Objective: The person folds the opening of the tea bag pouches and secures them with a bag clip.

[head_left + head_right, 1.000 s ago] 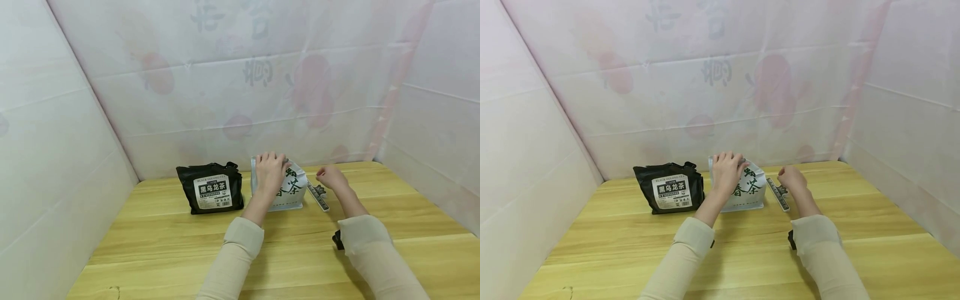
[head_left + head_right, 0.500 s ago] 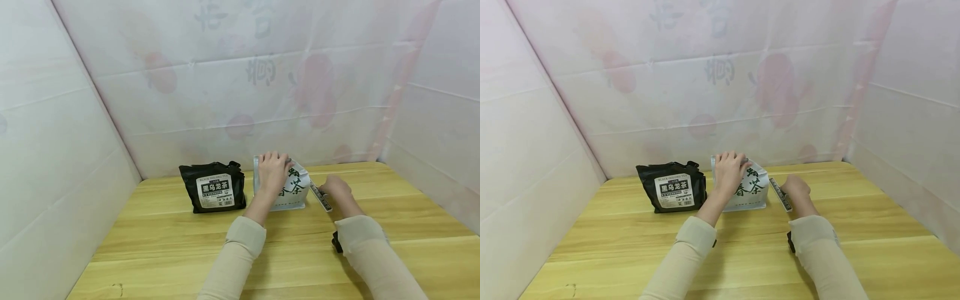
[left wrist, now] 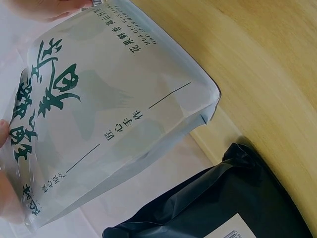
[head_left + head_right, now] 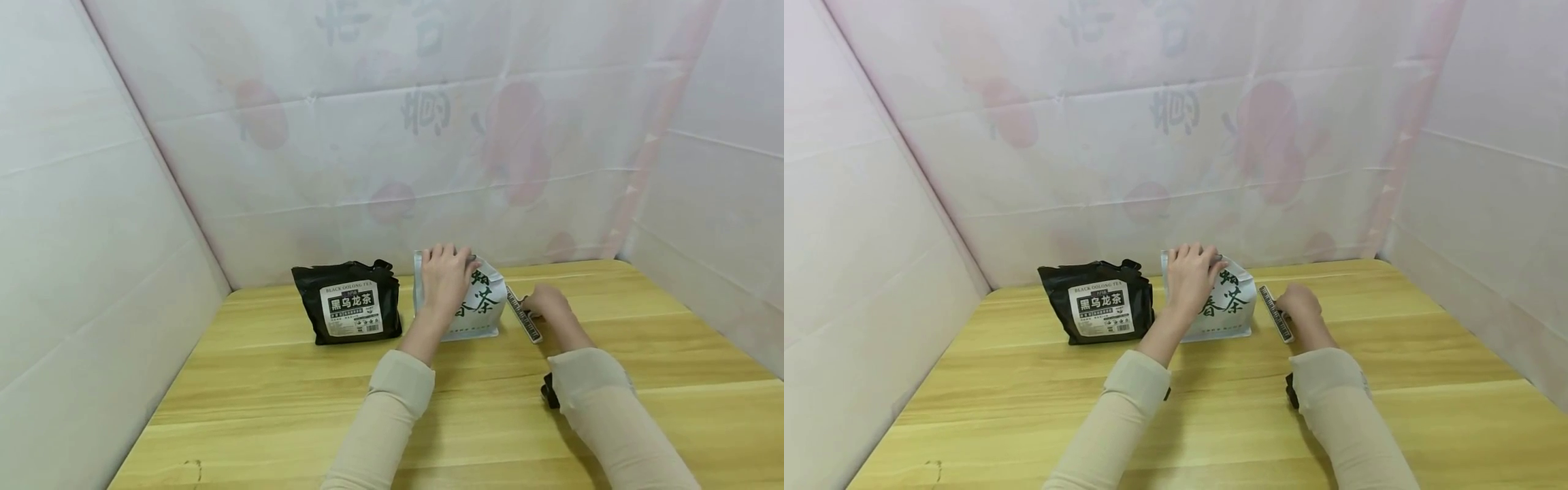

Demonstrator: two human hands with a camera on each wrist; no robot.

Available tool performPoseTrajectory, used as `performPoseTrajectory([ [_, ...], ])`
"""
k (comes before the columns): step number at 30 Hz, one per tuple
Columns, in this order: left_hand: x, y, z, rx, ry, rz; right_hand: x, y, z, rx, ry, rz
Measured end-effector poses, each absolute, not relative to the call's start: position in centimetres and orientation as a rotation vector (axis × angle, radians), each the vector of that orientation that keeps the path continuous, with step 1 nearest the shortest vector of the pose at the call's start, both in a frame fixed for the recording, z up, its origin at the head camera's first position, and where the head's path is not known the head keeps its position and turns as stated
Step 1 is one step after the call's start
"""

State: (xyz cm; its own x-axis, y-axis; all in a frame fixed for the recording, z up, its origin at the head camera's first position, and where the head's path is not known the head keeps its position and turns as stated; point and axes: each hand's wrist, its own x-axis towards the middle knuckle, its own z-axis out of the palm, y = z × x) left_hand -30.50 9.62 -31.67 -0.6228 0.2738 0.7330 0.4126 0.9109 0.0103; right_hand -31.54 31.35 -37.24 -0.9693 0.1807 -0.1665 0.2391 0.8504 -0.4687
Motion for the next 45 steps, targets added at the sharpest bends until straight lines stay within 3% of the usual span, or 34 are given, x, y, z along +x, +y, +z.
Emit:
performPoseTrajectory([
  [24, -30.4, 9.6, -31.4, -0.488, -2.301, -0.225, -30.4, 32.5, -33.8, 0.25, 2.729, -1.648],
  [45, -30.5, 9.5, -31.7, -0.498, -2.227, -0.228, -28.8, 30.9, -30.4, 0.131, 2.7, -1.874],
])
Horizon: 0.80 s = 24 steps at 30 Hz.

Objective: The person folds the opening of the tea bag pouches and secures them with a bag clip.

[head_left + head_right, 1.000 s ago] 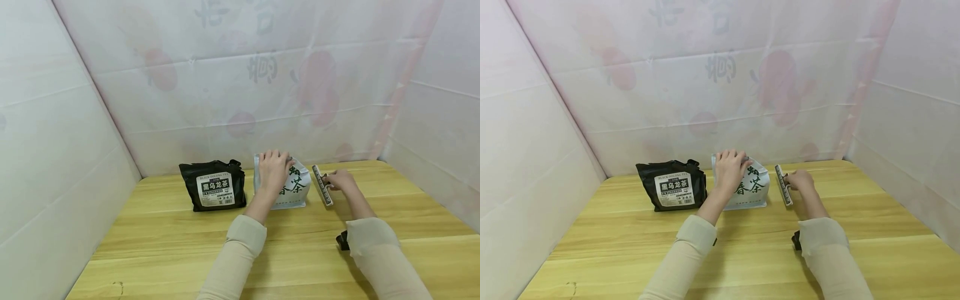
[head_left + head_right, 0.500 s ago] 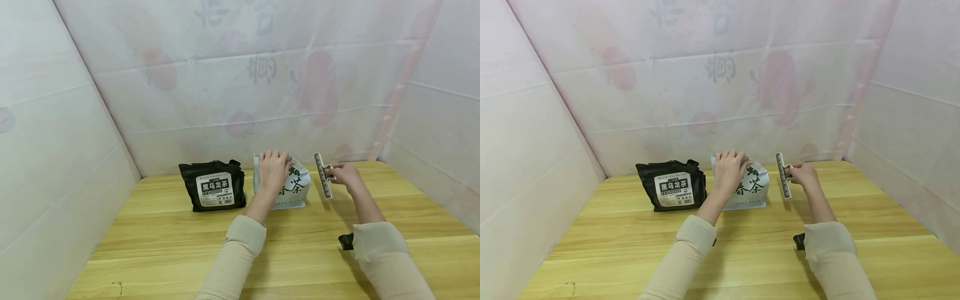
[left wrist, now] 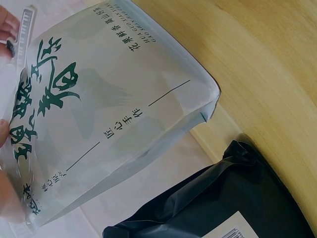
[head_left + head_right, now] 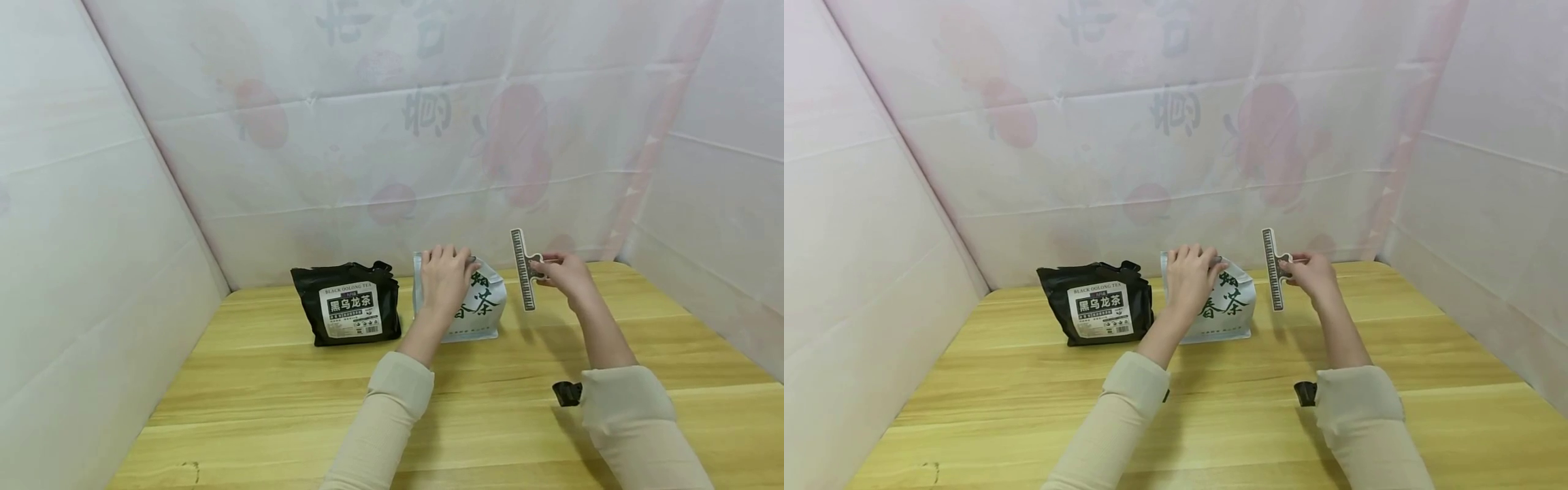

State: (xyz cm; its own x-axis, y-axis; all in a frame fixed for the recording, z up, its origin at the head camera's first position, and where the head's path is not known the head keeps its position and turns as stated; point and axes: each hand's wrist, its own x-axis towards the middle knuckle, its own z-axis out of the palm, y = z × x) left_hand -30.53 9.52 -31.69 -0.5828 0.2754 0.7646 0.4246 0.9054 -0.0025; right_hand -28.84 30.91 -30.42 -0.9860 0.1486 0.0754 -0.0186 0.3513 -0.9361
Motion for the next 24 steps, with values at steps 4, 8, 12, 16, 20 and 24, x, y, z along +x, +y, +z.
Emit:
performPoseTrajectory([
  [4, -30.5, 9.5, -31.7, -0.493, -2.245, -0.229, -28.8, 30.6, -30.1, -0.079, -2.417, 1.719],
  [8, -30.5, 9.5, -31.6, -0.485, -2.25, -0.216, -29.7, 31.3, -30.9, -0.004, -2.335, 1.749],
  [12, -30.4, 9.5, -31.5, -0.481, -2.272, -0.201, -31.6, 32.9, -32.3, 0.132, -2.205, 1.836],
  [16, -30.4, 9.6, -31.5, -0.476, -2.287, -0.196, -29.8, 30.9, -30.2, 0.114, -2.149, 1.882],
  [20, -30.5, 9.6, -31.6, -0.478, -2.286, -0.195, -28.4, 29.5, -28.9, 0.178, -1.998, 2.026],
  [24, -30.5, 9.6, -31.6, -0.48, -2.285, -0.2, -28.4, 29.2, -28.9, 0.236, -1.903, 2.078],
])
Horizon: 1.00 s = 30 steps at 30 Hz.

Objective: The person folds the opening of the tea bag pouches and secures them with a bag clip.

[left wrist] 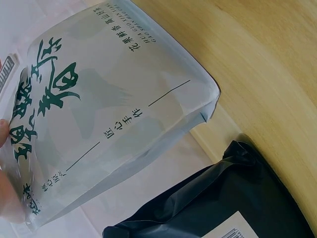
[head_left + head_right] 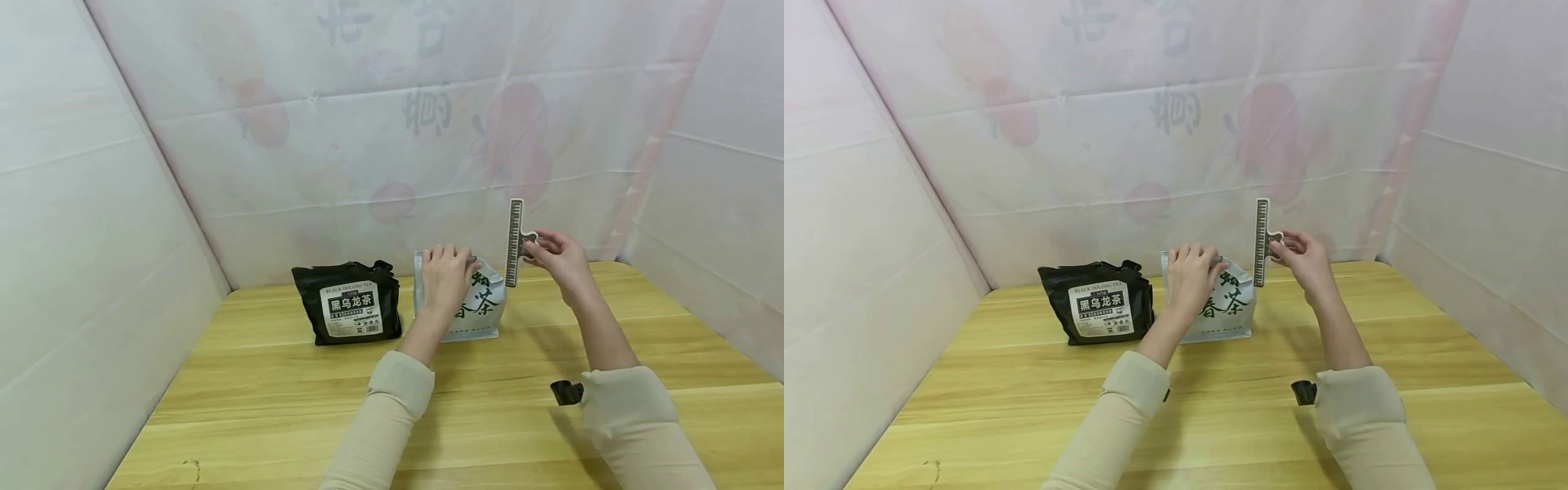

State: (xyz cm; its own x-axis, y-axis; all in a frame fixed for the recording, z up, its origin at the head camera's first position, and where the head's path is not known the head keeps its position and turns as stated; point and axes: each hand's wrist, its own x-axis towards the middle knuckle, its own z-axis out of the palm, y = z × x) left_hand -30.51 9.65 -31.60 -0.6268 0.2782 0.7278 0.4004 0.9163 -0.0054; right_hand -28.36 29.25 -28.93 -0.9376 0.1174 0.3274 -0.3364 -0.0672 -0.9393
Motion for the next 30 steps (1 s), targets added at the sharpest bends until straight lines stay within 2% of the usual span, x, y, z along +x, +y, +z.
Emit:
performPoseTrajectory([
  [16, -30.6, 9.7, -31.5, -0.482, -2.257, -0.225, -28.9, 28.8, -29.8, 0.384, -1.394, 2.275],
  [30, -30.5, 9.5, -31.1, -0.5, -2.318, -0.259, -29.7, 28.8, -30.2, 0.477, -1.653, 2.148],
])
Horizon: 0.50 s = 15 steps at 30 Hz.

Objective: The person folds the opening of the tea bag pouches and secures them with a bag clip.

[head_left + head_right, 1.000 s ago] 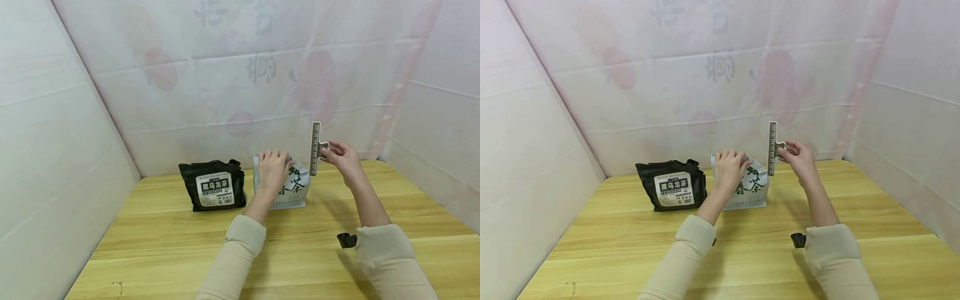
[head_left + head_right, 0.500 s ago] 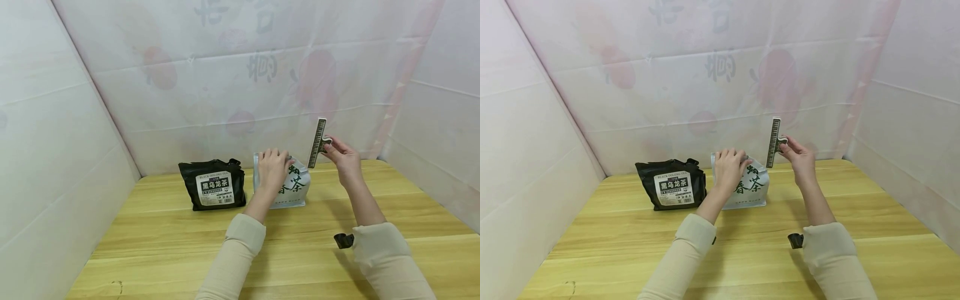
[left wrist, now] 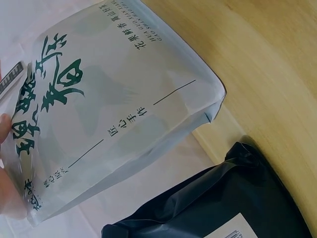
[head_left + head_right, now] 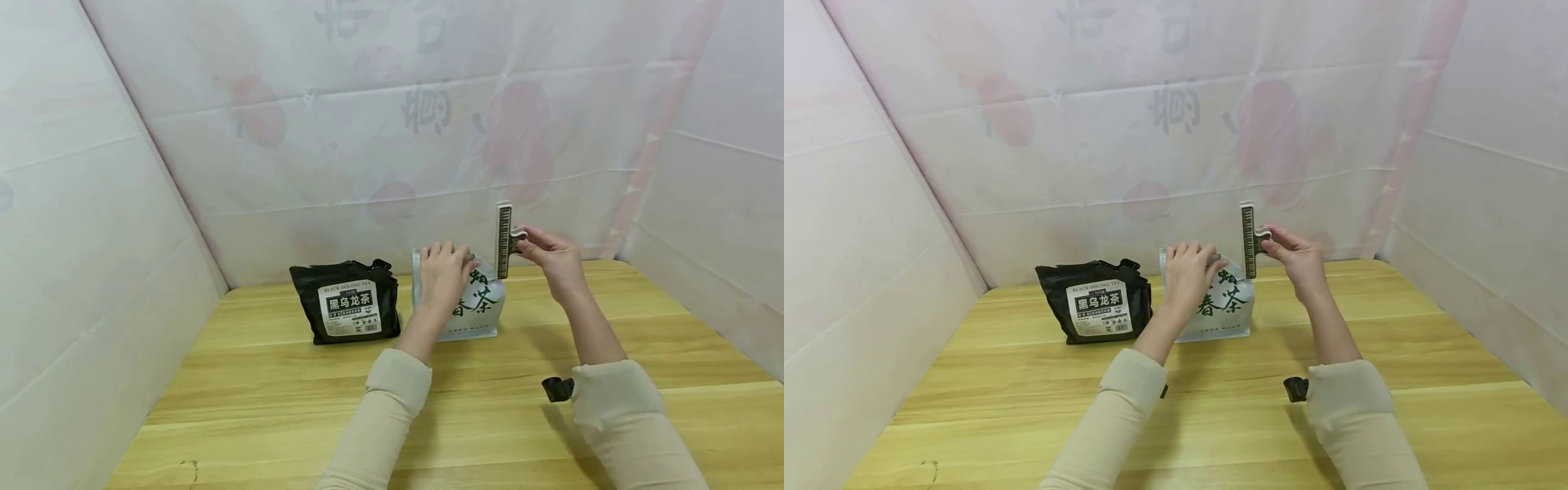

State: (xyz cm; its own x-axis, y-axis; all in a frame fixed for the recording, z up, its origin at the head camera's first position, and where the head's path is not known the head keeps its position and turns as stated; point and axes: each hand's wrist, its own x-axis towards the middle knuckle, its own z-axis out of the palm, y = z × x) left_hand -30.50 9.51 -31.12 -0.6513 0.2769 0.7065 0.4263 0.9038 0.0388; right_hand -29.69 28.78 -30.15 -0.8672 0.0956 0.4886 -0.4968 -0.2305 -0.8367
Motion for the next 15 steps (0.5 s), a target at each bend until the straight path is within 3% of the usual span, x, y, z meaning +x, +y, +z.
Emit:
performPoseTrajectory([
  [8, -30.4, 9.2, -30.7, -0.519, -2.391, -0.261, -29.9, 28.9, -30.4, 0.496, -1.813, 2.091],
  [15, -30.7, 9.2, -30.7, -0.529, -2.418, -0.267, -29.9, 27.9, -29.5, 0.431, -2.204, 1.716],
])
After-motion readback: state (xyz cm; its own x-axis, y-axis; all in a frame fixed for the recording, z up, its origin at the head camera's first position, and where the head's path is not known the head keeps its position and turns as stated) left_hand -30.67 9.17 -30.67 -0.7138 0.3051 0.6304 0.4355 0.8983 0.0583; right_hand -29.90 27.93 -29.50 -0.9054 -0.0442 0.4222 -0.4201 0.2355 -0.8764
